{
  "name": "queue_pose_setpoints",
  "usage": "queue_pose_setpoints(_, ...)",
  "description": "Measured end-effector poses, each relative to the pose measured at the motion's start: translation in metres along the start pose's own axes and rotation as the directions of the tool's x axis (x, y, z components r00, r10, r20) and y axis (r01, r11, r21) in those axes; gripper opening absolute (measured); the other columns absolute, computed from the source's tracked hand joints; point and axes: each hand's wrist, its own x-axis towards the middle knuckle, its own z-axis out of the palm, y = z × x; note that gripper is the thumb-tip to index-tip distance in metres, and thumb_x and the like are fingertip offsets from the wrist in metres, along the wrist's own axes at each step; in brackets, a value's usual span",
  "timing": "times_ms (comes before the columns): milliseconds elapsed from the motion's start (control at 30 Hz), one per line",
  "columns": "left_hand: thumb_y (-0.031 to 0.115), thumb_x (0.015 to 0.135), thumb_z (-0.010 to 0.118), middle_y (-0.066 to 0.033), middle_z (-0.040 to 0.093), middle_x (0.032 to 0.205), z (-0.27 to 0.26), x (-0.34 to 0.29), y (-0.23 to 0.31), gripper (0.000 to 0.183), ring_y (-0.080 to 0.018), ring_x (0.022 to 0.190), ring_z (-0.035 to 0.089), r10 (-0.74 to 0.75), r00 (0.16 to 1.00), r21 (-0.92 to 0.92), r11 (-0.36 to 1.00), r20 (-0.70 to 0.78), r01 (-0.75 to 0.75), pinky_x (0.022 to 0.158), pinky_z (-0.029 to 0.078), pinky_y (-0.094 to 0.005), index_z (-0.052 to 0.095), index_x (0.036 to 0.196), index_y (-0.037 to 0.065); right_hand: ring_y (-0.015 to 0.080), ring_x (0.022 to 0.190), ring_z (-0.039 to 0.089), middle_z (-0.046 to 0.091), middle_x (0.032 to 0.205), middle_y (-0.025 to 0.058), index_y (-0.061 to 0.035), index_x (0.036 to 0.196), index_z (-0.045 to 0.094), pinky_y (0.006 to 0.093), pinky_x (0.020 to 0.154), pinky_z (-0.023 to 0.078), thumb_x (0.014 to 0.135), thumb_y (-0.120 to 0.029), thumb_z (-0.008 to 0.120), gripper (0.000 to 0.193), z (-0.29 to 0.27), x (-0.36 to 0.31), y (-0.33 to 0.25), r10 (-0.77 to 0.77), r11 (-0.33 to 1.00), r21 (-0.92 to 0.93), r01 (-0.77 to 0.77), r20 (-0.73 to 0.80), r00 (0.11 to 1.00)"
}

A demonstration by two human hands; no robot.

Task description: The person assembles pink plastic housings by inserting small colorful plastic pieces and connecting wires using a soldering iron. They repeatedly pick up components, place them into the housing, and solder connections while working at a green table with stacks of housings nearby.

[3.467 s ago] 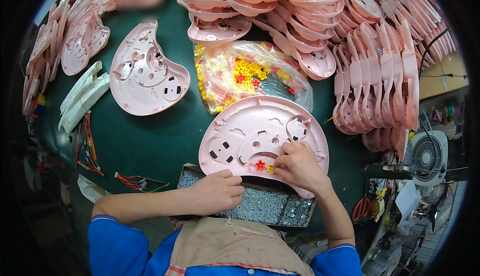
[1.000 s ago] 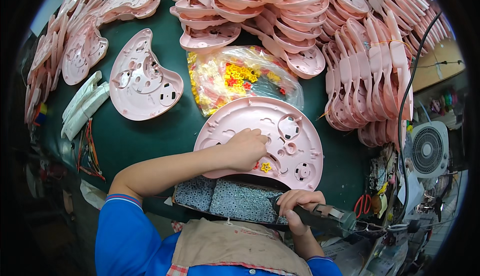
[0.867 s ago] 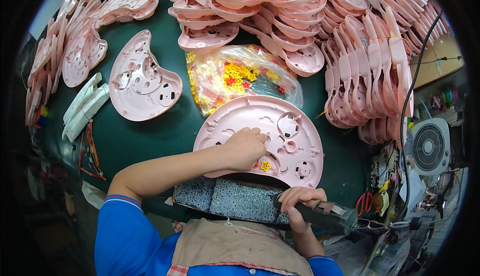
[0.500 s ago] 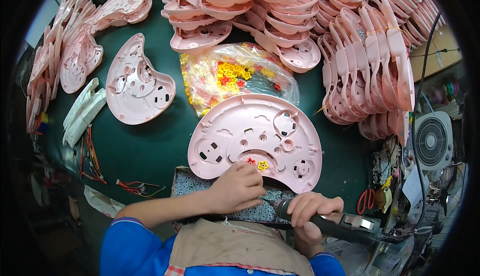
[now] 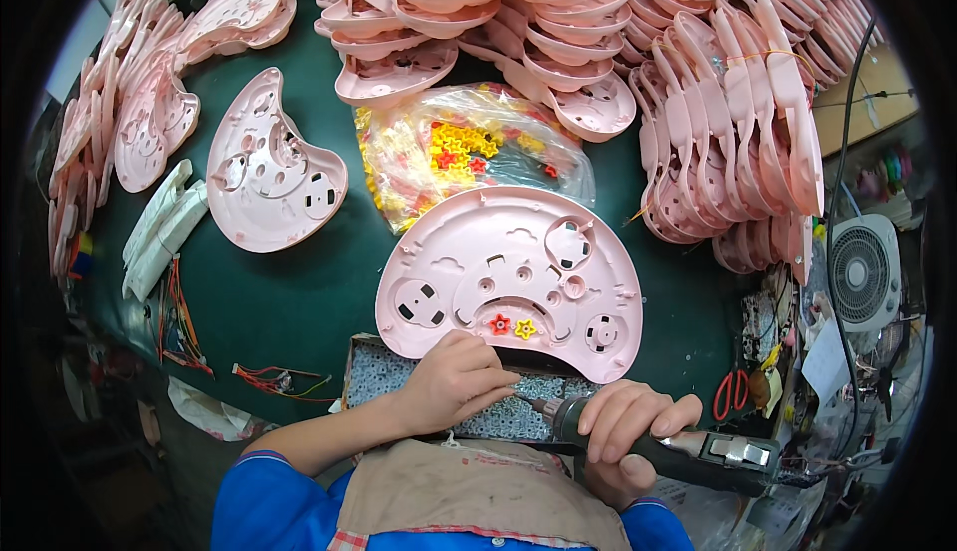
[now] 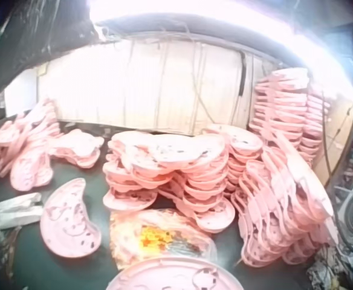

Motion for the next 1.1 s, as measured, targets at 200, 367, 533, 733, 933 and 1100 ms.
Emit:
queue_pose_setpoints(200, 0.019, 0.08, 0.084, -0.0036, 0.058, 0.084, -0.012, -0.001, 0.004, 0.019, -0.0216, 0.081, 0.059, 0.101, 0.995, -0.08, 0.992, 0.017, -0.1, 0.077, 0.046, -0.0369, 0.072, 0.09, 0.008, 0.0218, 0.063, 0.068, 0.068, 0.073, 0.0073, -0.0097, 0.12, 0.049, 0.04, 0.065, 0.058, 0.089, -0.007, 0.076, 0.042, 0.007, 0.006, 0.004, 0.007, 0.998, 0.067, -0.008, 0.024, 1.0)
queue_pose_setpoints(367, 0.022, 0.076, 0.085, -0.005, 0.057, 0.087, -0.002, -0.015, 0.009, 0.024, -0.0248, 0.083, 0.059, 0.154, 0.978, 0.125, 0.983, -0.141, -0.137, 0.076, 0.048, -0.0381, 0.069, 0.088, 0.007, 0.02, 0.052, 0.063, 0.067, 0.067, 0.0066, -0.0083, 0.111, 0.048, 0.0367, 0.059, 0.056, 0.082, -0.008, 0.081, 0.043, 0.028, 0.002, 0.014, -0.003, 0.999, 0.044, 0.008, -0.104, 0.995)
queue_pose_setpoints(533, 0.017, 0.081, 0.085, -0.0103, 0.067, 0.083, -0.093, -0.075, 0.01, 0.02, -0.0305, 0.077, 0.066, -0.221, 0.932, 0.174, 0.945, -0.289, 0.278, 0.069, 0.053, -0.0414, 0.071, 0.086, 0.005, 0.0151, 0.053, 0.054, 0.057, 0.067, 0.0062, -0.0064, 0.113, 0.045, 0.0308, 0.064, 0.051, 0.079, -0.006, 0.067, 0.04, 0.027, 0.003, 0.023, -0.078, 0.994, -0.095, 0.06, -0.191, 0.979)
queue_pose_setpoints(733, 0.008, 0.08, 0.082, -0.0075, 0.062, 0.103, -0.156, -0.198, -0.017, 0.016, -0.0249, 0.099, 0.061, -0.54, 0.815, 0.456, 0.683, -0.211, 0.571, 0.089, 0.052, -0.0374, 0.072, 0.093, 0.006, 0.0136, 0.056, 0.049, 0.052, 0.068, 0.0045, -0.0053, 0.115, 0.045, 0.0296, 0.066, 0.047, 0.079, -0.006, 0.06, 0.039, 0.006, 0.01, 0.026, -0.044, 0.992, -0.124, 0.023, -0.166, 0.985)
queue_pose_setpoints(933, 0.017, 0.108, 0.059, -0.005, 0.067, 0.101, -0.202, -0.175, -0.013, 0.014, -0.0153, 0.087, 0.068, -0.673, 0.453, -0.791, 0.597, -0.584, -0.133, 0.078, 0.06, -0.0329, 0.068, 0.118, 0.012, 0.0172, 0.054, 0.056, 0.059, 0.067, 0.0066, -0.0079, 0.114, 0.045, 0.0337, 0.065, 0.052, 0.081, -0.006, 0.071, 0.042, 0.011, 0.006, 0.024, -0.036, 0.996, -0.091, 0.013, -0.262, 0.964)
queue_pose_setpoints(1100, 0.011, 0.109, 0.057, -0.0034, 0.065, 0.094, -0.241, -0.12, 0.026, 0.022, -0.0041, 0.065, 0.052, -0.51, 0.486, -0.383, 0.859, -0.71, 0.34, 0.055, 0.037, -0.0209, 0.066, 0.126, 0.0, 0.0191, 0.057, 0.058, 0.06, 0.068, 0.0078, -0.008, 0.114, 0.046, 0.0364, 0.066, 0.053, 0.081, -0.002, 0.07, 0.041, 0.007, 0.005, 0.018, -0.05, 0.996, -0.08, 0.028, -0.279, 0.959)
